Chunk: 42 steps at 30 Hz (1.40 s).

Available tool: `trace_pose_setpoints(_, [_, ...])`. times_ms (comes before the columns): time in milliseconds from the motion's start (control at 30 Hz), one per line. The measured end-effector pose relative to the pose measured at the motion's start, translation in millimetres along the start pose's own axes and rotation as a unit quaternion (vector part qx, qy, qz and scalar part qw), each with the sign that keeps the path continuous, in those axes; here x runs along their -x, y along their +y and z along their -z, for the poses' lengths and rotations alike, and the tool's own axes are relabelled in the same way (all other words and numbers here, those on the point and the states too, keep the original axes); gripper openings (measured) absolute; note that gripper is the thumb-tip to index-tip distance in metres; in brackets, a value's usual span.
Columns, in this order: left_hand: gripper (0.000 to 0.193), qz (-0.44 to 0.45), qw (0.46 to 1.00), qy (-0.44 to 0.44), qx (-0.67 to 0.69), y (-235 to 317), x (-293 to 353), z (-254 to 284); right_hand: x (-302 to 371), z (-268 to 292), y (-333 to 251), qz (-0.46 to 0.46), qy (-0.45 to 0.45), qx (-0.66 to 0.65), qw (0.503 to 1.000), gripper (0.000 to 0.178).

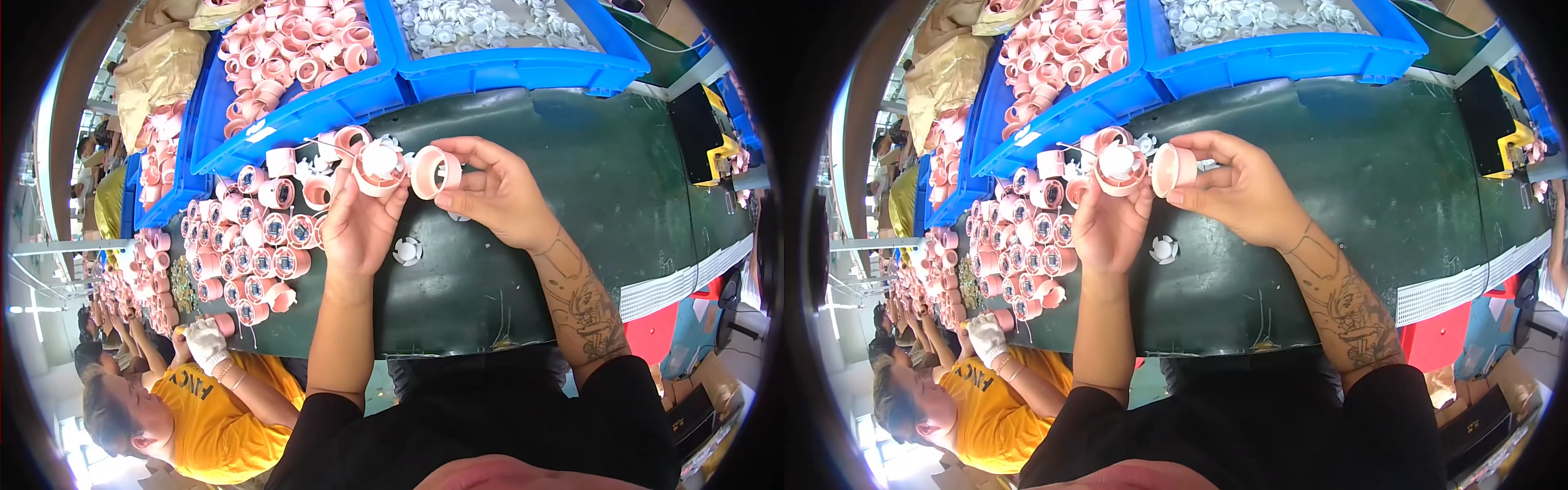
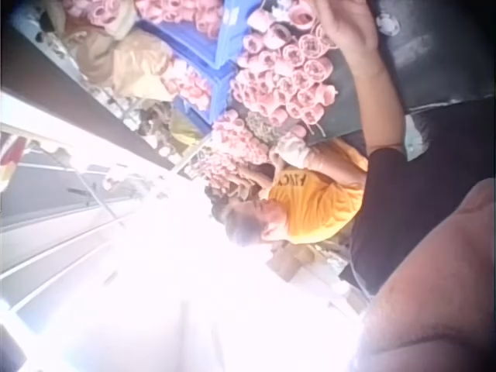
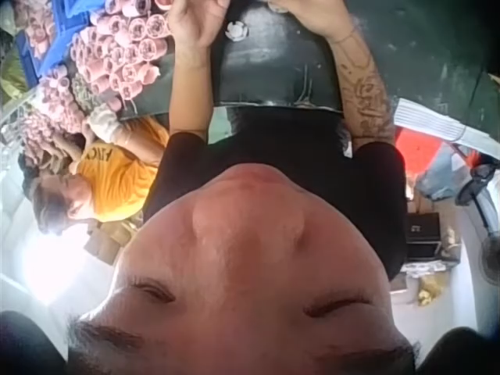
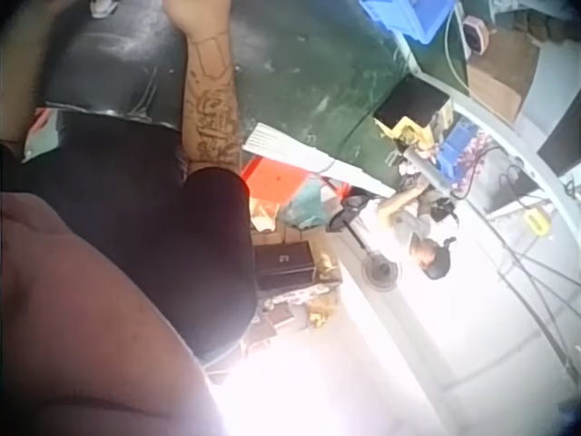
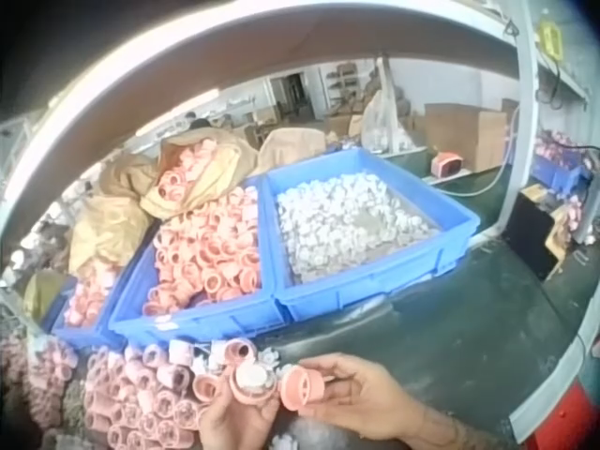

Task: The person assembles electronic fan components by hand, inserting white internal components and PCB units into pink plastic housings.

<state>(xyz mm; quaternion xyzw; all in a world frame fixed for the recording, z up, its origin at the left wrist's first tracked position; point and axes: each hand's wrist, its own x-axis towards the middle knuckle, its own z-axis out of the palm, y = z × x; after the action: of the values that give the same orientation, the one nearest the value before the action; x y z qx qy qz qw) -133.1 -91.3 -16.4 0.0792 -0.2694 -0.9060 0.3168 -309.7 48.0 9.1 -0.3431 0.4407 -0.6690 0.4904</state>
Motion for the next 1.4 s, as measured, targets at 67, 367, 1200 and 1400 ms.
trace_pose_setpoints(67, [0.051,-0.002,1.0,-0.011,-0.026,1,0,2,-1,2,2,0.012,0.008,-0.009,1.0,0.055])
trace_pose_setpoints(367, [0.055,-0.059,0.987,-0.048,-0.139,0,1,-10,-3,4,2,0.019,0.015,-0.03,0.999,0.051])
trace_pose_setpoints(1200, [0.051,-0.145,0.941,-0.055,-0.301,-38,4,-7,3,-13,4,0.232,0.045,0.432,0.87,0.049])
trace_pose_setpoints(1400, [0.054,-0.049,0.97,0.034,-0.235,-61,5,-20,2,-21,20,0.228,0.126,0.525,0.81,0.068])
